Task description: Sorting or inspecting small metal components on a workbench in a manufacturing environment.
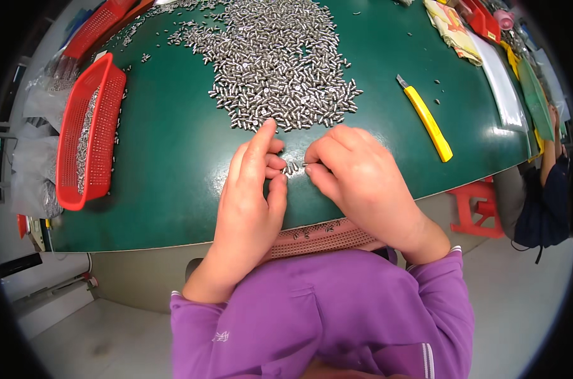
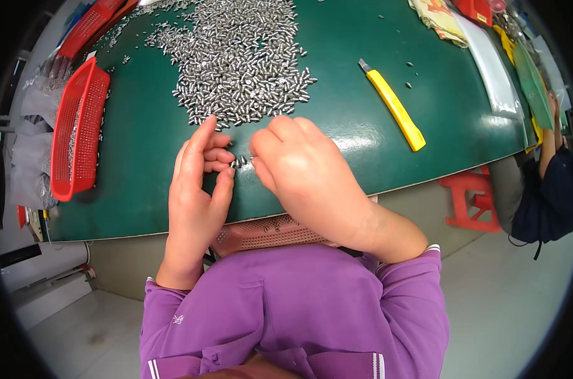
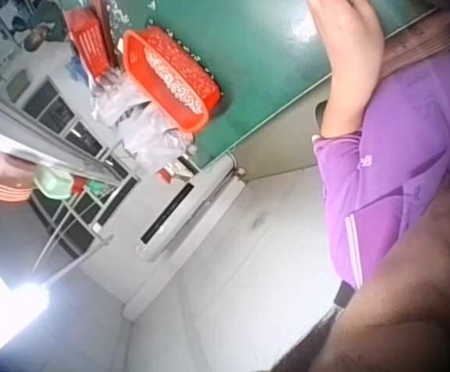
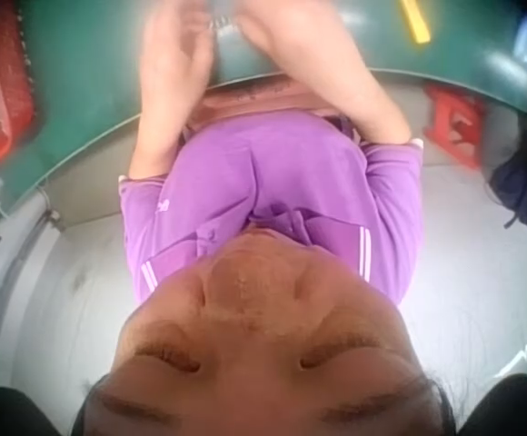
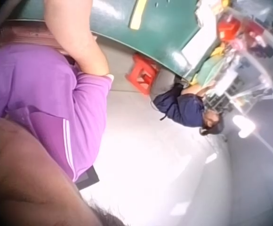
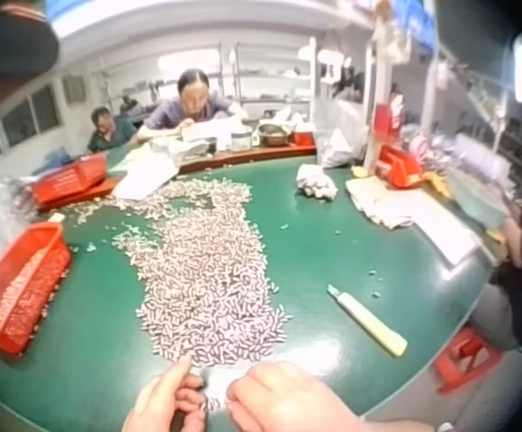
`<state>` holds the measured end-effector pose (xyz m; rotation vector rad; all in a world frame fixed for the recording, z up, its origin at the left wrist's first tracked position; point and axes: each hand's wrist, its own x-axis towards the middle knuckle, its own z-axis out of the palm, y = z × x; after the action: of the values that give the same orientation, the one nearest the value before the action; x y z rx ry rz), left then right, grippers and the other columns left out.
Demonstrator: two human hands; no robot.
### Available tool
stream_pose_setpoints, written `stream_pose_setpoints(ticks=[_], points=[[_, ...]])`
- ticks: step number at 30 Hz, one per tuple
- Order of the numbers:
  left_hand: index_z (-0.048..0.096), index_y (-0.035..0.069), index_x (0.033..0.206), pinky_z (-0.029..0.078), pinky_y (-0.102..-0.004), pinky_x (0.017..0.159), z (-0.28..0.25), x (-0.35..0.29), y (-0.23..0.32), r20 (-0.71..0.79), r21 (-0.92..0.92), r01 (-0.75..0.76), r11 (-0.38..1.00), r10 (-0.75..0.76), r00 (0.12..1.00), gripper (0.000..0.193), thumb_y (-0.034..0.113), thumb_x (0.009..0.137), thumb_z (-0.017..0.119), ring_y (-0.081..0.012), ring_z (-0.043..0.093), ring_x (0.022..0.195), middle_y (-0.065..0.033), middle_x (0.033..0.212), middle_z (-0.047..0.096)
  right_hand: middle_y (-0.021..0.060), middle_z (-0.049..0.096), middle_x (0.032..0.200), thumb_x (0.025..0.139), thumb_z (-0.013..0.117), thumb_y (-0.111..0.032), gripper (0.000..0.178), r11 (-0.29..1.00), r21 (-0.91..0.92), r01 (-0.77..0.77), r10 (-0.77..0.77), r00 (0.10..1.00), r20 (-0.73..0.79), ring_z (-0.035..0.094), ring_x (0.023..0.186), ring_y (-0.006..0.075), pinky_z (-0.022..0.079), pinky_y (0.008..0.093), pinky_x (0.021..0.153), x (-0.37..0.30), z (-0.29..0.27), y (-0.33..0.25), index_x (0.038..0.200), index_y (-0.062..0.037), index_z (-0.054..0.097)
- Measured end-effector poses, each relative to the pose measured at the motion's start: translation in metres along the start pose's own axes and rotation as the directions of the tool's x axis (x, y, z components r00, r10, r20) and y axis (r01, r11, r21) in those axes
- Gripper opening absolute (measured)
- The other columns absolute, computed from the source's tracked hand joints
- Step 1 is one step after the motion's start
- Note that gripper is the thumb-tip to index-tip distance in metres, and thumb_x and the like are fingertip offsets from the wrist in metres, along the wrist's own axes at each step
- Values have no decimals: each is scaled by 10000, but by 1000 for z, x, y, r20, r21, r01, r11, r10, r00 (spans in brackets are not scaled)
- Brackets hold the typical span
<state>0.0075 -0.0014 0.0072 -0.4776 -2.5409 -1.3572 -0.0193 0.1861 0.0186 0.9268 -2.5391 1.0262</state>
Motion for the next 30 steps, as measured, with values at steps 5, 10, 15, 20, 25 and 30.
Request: stream_pose_setpoints(ticks=[5, 10, 15, 20, 25, 30], points=[[394, 32, 1532, 558, -330, 808, 1, 1, 1, -12, 8, -12, 1000, 12, 1000, 777, -201, 821, 601, -214, 619, 923, -154, 1187, 594, 129, 548, 846, 826, 721, -49, 147, 999, -24, -24, 24, 1000, -3, 559, 797, 331, 484, 432, 712, 0, 0, 0, 890, -31, 590], [392, 34, 1533, 555, -331, 798, 1, 1, 0, -13, 21, -30, 999, 30, 999, 786, -209, 814, 594, -214, 615, 912, -156, 1190, 593, 123, 554, 848, 815, 739, -54, 165, 999, 1, -46, 46, 999, 28, 569, 803, 333, 489, 437, 720, 0, -2, -1, 895, -34, 597], [389, 38, 1535, 549, -331, 789, 1, 1, 1, -10, 30, -30, 999, 30, 1000, 793, -216, 810, 586, -211, 609, 896, -160, 1203, 589, 122, 564, 861, 802, 741, -37, 173, 995, 100, -27, 24, 999, 31, 578, 818, 340, 487, 451, 729, 3, -2, 2, 906, -36, 602], [372, 21, 1543, 544, -330, 795, 0, 2, -1, 12, 22, -47, 999, 47, 999, 802, -240, 804, 539, -206, 600, 896, -170, 1236, 567, 121, 566, 865, 816, 721, -35, 151, 992, 129, -16, 11, 999, 34, 578, 817, 343, 485, 453, 728, 3, 0, 4, 908, -41, 602], [348, 8, 1556, 538, -328, 816, -1, 5, 1, 40, -5, -21, 1000, 21, 999, 810, -253, 804, 502, -201, 592, 889, -180, 1276, 545, 121, 564, 860, 821, 713, -37, 137, 992, 125, -10, 5, 999, 35, 578, 816, 342, 487, 448, 718, 4, 1, 4, 901, -44, 603], [339, 7, 1560, 537, -328, 826, -1, 6, 3, 46, -23, -32, 999, 33, 998, 819, -255, 801, 497, -207, 589, 916, -195, 1348, 498, 123, 565, 857, 821, 712, -35, 134, 994, 112, -3, -1, 999, 39, 580, 818, 344, 491, 449, 717, 4, 1, 5, 900, -41, 604]])
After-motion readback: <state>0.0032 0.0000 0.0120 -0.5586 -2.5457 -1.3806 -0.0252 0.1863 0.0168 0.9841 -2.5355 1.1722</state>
